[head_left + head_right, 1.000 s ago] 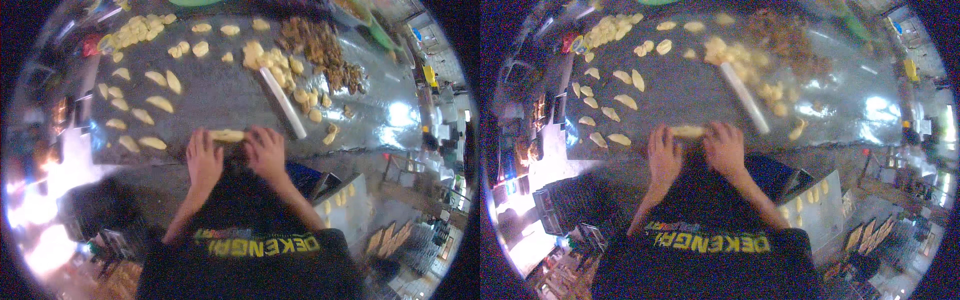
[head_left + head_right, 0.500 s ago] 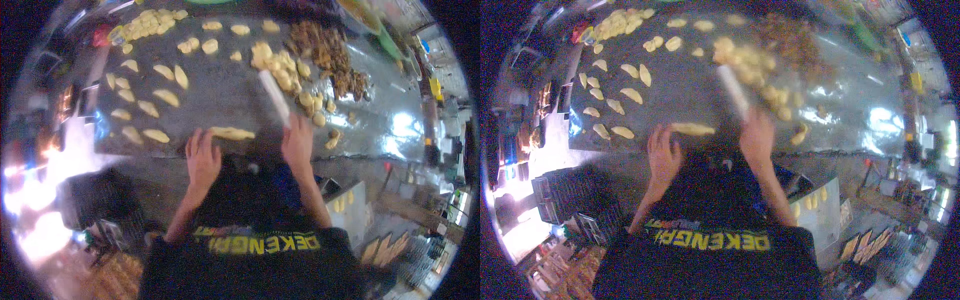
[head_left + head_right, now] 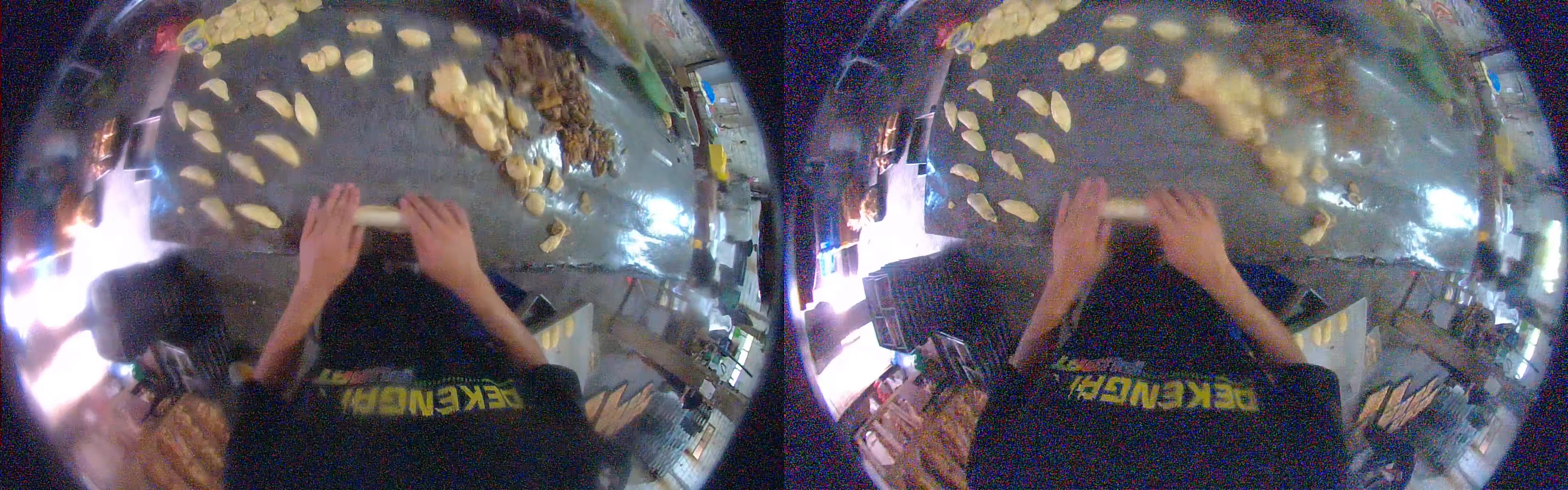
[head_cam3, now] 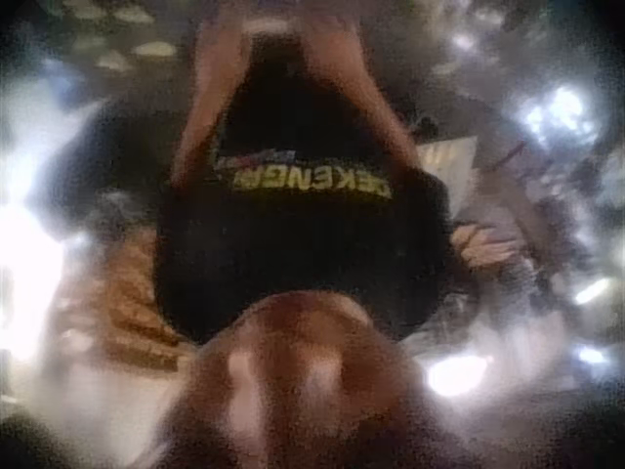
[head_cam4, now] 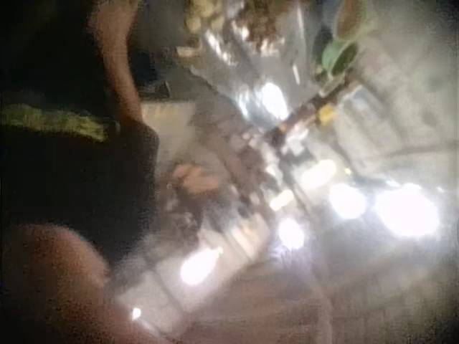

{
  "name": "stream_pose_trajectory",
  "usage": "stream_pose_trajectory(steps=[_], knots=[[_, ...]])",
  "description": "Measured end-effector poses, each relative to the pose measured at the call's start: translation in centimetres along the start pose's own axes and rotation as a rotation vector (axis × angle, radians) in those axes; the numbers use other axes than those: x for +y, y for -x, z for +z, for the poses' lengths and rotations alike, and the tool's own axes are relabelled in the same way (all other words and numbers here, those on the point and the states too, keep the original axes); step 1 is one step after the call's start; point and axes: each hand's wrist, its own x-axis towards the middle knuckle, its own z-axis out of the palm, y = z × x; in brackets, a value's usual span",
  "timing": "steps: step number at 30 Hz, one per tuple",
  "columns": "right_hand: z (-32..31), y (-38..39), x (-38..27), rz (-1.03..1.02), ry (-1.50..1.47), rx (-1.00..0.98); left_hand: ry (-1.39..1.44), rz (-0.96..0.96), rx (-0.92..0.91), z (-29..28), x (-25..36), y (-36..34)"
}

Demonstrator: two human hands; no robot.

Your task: Rolling out dough with a rolling pin, adding a dark filling, and rolling the dough into individual pastry shapes.

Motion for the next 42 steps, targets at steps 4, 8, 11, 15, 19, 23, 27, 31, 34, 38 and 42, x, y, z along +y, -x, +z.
stream_pose_trajectory(steps=[4,8,11,15,19,23,27,31,34,38,42], knots=[[0.7,-1.5,0.3,0.115,0.062,0.013,-0.074,-0.007,-0.041,0.2,-0.4,-2.8],[0.8,-3.3,0.3,0.252,0.116,-0.046,-0.186,-0.03,-0.084,0.9,-0.9,-4.6],[1.6,-4.8,1.5,0.351,0.109,0.069,-0.104,-0.07,-0.06,1.4,-0.8,-6.5],[1.7,-7.9,4.0,0.338,0.11,0.175,-0.129,-0.077,-0.003,1.6,-1.9,-10.0],[2.0,-11.5,7.5,0.329,0.19,0.353,-0.151,-0.056,0.184,2.9,-2.9,-15.0],[-0.2,-10.5,6.9,0.039,-0.249,0.308,-0.206,-0.036,0.284,2.6,-3.9,-16.6],[-2.6,-5.7,3.5,0.036,0.068,-0.121,-0.131,-0.052,0.301,2.2,-3.6,-15.0],[-1.2,-3.3,3.4,0.143,0.105,-0.28,-0.092,-0.078,0.29,2.2,-3.0,-11.6],[1.2,-0.7,2.8,0.111,-0.004,-0.11,-0.131,-0.099,0.246,1.7,-2.3,-8.0],[1.3,2.8,-0.1,0.107,-0.097,0.051,-0.104,-0.071,0.07,1.4,-1.8,-2.6],[1.7,4.4,-0.5,0.073,-0.042,0.113,-0.028,0.013,0.021,0.0,-0.4,0.6]])
